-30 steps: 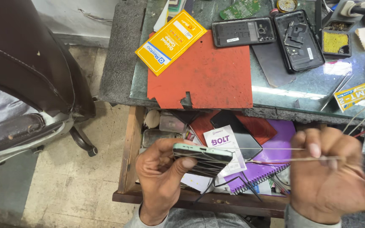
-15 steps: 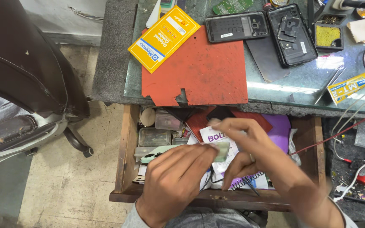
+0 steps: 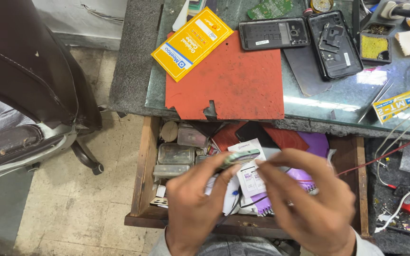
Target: The person secures a smartphone with multiple rubber bands, then uses a red electric screwdriver to remove screws from the device's back. The person removes the rubber bands and continues to manipulate the phone.
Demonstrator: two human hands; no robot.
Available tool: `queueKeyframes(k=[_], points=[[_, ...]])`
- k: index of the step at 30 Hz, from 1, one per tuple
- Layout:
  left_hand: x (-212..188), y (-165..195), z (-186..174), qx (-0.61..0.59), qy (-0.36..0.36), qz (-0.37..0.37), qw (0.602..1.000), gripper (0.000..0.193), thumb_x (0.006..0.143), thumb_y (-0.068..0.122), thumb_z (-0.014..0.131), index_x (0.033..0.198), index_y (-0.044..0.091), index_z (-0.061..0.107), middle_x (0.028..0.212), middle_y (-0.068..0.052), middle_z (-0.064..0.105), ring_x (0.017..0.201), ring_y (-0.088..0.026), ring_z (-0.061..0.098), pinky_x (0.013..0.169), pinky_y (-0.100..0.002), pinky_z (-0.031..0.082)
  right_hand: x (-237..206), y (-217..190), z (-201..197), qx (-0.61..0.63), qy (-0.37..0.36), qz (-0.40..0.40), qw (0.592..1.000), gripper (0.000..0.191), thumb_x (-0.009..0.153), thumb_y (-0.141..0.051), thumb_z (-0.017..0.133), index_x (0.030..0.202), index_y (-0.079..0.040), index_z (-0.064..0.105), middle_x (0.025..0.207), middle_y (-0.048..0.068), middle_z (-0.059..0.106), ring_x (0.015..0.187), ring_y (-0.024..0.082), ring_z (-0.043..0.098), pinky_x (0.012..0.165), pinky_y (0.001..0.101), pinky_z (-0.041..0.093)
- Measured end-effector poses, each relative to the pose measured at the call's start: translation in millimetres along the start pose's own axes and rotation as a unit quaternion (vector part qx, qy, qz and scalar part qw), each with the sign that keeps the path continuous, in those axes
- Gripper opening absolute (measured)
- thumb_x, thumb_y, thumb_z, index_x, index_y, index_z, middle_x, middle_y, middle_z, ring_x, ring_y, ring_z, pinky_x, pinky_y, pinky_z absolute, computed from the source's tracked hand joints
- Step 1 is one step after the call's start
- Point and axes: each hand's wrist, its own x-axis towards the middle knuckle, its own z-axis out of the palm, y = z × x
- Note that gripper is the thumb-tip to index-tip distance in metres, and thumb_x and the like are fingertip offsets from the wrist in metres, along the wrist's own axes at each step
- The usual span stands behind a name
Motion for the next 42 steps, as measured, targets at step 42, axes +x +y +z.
queueKeyframes(k=[42], points=[[11.9, -21.4, 17.0, -0.449, 0.049, -0.216, 0.865, 0.055, 0.091, 0.001, 0.070, 0.143, -0.002, 0.051, 0.127, -0.015, 0.067, 0.116, -0.017, 0.064, 0.100, -0.032, 0.051, -23.1, 46.7, 41.4, 0.491, -0.063, 0.380, 0.781, 0.079, 0.082, 0.004, 0.077, 0.152, -0.002, 0.042, 0.094, 0.008, 0.073, 0.090, 0.011, 0.068, 0.080, 0.0260, 0.053]])
